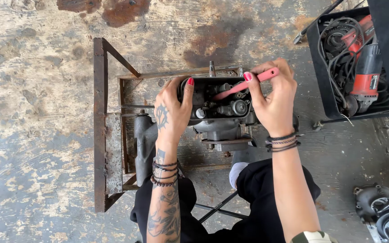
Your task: The person scrubs the surface of a metal engine part with a red brush, focusing on the intake manifold and cylinder head areas. They rotate the part to access different sides and continue scrubbing various surfaces.
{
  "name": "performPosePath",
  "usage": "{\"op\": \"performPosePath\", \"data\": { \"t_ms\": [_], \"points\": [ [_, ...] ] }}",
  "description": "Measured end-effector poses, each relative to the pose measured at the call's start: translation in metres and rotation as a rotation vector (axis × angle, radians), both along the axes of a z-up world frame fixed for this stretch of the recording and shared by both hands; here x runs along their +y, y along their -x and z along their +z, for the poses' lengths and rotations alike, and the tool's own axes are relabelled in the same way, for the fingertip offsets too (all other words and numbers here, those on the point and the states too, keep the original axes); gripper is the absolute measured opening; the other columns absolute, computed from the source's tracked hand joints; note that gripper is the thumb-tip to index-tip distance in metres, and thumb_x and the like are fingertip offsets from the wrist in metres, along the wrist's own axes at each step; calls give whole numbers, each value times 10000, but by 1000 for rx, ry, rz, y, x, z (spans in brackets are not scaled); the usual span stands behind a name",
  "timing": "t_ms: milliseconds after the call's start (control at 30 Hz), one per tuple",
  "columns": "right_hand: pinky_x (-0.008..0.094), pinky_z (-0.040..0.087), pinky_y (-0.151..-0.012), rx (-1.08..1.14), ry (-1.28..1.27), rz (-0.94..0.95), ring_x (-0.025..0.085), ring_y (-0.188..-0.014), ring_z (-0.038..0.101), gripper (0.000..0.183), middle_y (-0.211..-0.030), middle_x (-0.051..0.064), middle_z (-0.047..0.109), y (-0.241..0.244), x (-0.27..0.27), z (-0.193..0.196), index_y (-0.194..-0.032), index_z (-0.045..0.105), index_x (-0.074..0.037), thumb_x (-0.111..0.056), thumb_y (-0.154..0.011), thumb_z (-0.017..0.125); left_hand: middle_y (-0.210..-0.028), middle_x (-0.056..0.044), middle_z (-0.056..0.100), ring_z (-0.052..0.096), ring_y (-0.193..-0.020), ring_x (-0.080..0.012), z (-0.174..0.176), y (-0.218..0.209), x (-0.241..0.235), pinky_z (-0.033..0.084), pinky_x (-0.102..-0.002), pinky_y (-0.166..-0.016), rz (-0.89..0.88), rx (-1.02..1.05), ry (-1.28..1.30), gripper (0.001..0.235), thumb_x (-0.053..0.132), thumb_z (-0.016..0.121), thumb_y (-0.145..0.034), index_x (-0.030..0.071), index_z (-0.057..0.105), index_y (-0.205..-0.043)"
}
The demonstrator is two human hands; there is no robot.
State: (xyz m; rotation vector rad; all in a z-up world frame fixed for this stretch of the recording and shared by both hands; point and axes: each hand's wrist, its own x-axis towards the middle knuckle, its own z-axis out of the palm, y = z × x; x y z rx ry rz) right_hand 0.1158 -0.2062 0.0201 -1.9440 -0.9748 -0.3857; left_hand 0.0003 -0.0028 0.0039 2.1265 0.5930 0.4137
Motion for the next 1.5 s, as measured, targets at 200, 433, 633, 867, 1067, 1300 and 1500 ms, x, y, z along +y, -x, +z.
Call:
{"op": "performPosePath", "data": {
  "t_ms": [200, 433, 633, 867, 1067, 1300, 1500],
  "points": [
    [581, 320, -1208, -108, -136, -58, 271, -965, 546, 137, -877, 68, 535, 4, -5, 9, -924, 643, -37, -82, -1052, 661, -1085, -245, 717, 657, -1115, -504, -1, 1, -4, 509, -655, -920, 25, -11, -74, 434, 411, 518, -1044, 52, 687, -1220],
    [459, 452, -983, -137, -233, -33, 294, -884, 587, 205, -822, 132, 651, -1, -6, 18, -915, 670, -34, -170, -1064, 637, -1052, -158, 691, 698, -1003, -435, -23, -2, -3, 566, -594, -821, 77, -73, -200, 300, 300, 638, -984, 108, 676, -1212],
    [377, 515, -827, -66, -483, -133, 252, -791, 621, 263, -870, 147, 609, -27, -31, 6, -949, 587, -5, -183, -1126, 507, -1182, -166, 602, 623, -1115, -436, 14, -2, -13, 538, -584, -868, 72, -121, -361, 581, 123, 838, -782, 76, 575, -1297],
    [355, 526, -774, -5, -569, -114, 255, -757, 660, 250, -820, 145, 634, -27, -25, 6, -924, 595, -22, -152, -1121, 514, -1057, -80, 659, 695, -984, -366, -20, -30, -1, 593, -565, -736, -127, 256, -654, 604, 329, 867, -686, 145, 618, -1205],
    [345, 534, -767, 92, -568, -63, 221, -797, 665, 241, -844, 147, 642, -23, -32, 2, -932, 580, -31, -162, -1123, 518, -962, -130, 677, 735, -849, -437, -36, -37, 9, 617, -569, -672, -126, 337, -690, 489, 275, 836, -735, 88, 647, -1145],
    [351, 544, -769, 135, -615, -26, 224, -769, 668, 250, -835, 145, 645, -21, -23, 3, -932, 600, -34, -184, -1117, 523, -927, -161, 697, 734, -818, -463, -23, -36, 2, 618, -584, -649, -122, 314, -725, 482, 279, 830, -736, 73, 653, -1134],
    [313, 562, -716, 164, -601, -26, 220, -790, 690, 244, -837, 142, 650, -23, -30, 2, -939, 605, -23, -177, -1114, 531, -1046, -204, 692, 706, -902, -522, -10, -32, -4, 602, -625, -740, -174, 314, -669, 492, 138, 774, -801, 62, 553, -1234]
  ]
}}
